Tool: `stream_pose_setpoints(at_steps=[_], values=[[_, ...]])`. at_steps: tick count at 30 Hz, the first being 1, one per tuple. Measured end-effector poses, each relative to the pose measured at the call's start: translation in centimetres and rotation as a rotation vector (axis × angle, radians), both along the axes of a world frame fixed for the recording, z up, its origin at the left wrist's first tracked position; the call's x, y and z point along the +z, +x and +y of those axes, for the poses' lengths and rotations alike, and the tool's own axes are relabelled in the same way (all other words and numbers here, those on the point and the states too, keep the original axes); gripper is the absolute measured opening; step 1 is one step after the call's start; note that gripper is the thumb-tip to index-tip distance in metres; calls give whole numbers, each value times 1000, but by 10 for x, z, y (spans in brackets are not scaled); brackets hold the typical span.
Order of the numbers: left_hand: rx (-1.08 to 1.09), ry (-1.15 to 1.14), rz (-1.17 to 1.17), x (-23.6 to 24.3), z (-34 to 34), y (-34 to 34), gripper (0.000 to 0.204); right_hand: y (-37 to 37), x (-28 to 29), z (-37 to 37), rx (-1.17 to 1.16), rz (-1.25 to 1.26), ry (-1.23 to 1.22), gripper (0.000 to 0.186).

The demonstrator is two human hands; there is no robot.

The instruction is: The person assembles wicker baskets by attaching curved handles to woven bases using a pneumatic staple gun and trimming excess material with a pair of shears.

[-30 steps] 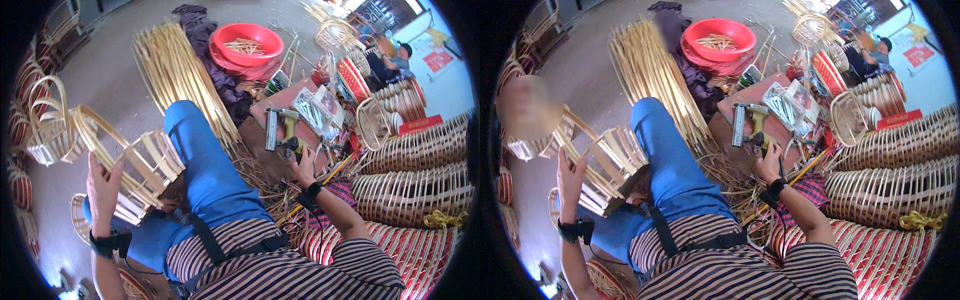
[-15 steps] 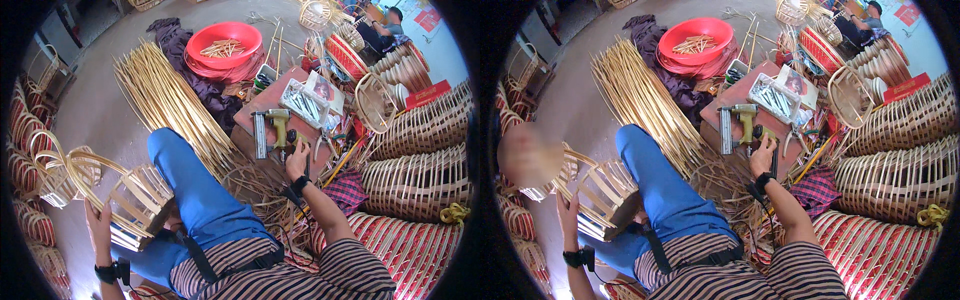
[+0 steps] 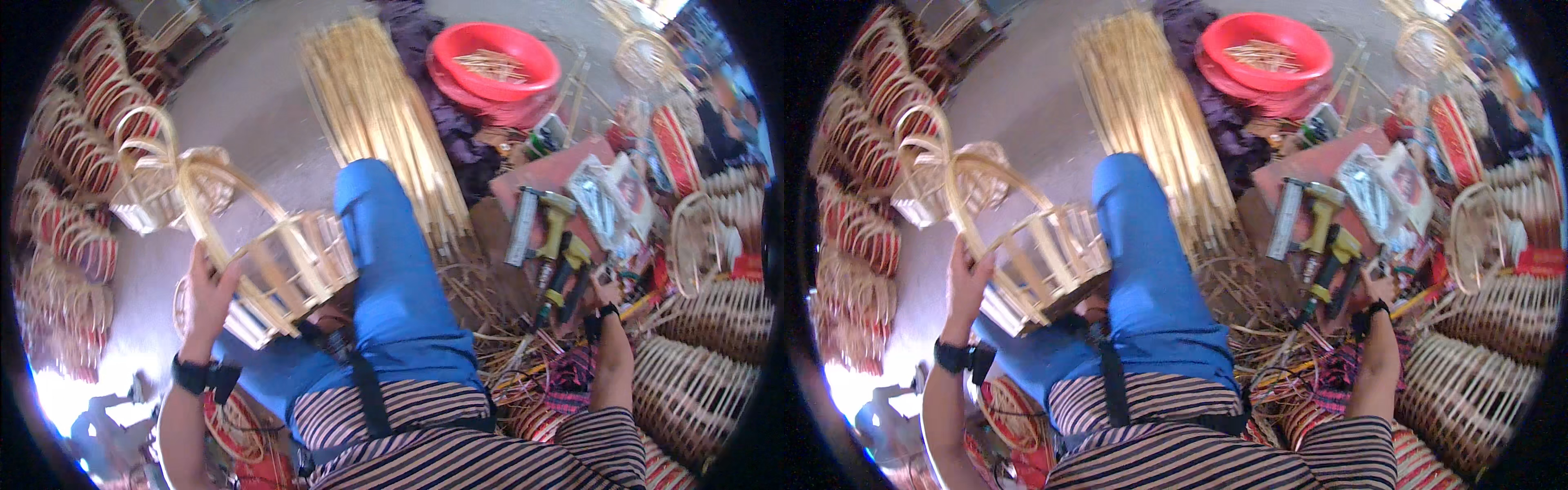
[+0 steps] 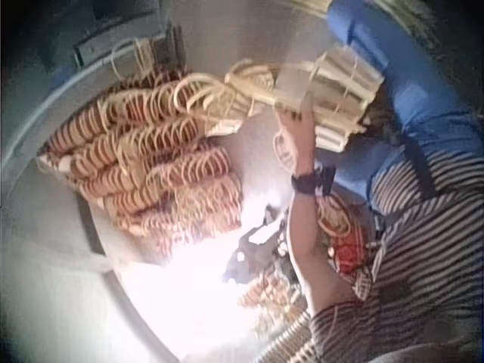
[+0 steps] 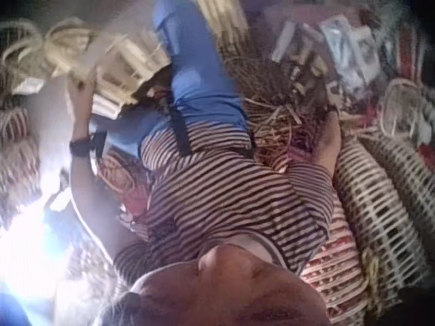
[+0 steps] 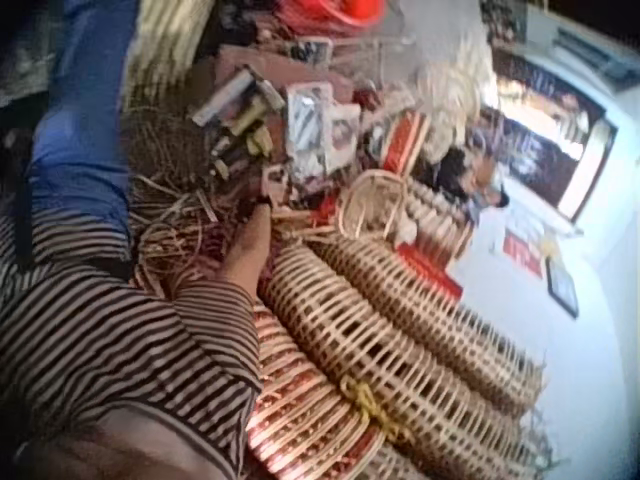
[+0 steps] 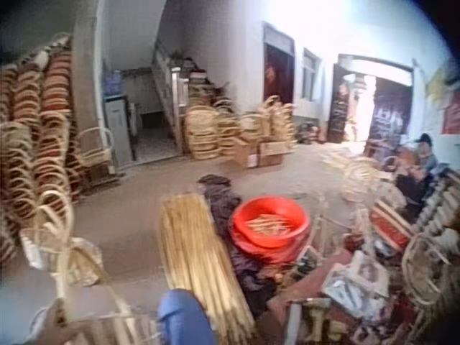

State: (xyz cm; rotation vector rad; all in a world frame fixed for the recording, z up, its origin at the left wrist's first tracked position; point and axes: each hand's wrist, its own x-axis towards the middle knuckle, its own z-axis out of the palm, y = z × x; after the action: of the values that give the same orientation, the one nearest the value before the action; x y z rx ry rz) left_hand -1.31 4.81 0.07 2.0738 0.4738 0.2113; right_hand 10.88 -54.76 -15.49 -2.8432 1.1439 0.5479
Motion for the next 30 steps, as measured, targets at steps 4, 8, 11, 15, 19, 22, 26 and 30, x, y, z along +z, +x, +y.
stream_pose_setpoints(at_steps=[4,8,11,15,19,22,26,30], values=[[19,19,27,19,-8,9,47,3,-17,-20,30,-303,104,70],[52,57,91,40,-12,22,46,0,13,-2,61,-676,499,59],[-27,239,82,24,-6,38,52,2,58,51,195,-780,901,51],[60,522,207,25,-26,56,66,8,128,162,617,-440,1243,42],[121,587,126,12,-36,69,69,10,175,260,1097,242,1124,43],[104,593,160,7,-38,69,68,13,177,298,1677,369,936,47],[98,596,41,7,-43,72,57,21,181,321,1836,483,797,51],[95,608,59,10,-44,71,54,32,183,346,1961,493,800,47]])
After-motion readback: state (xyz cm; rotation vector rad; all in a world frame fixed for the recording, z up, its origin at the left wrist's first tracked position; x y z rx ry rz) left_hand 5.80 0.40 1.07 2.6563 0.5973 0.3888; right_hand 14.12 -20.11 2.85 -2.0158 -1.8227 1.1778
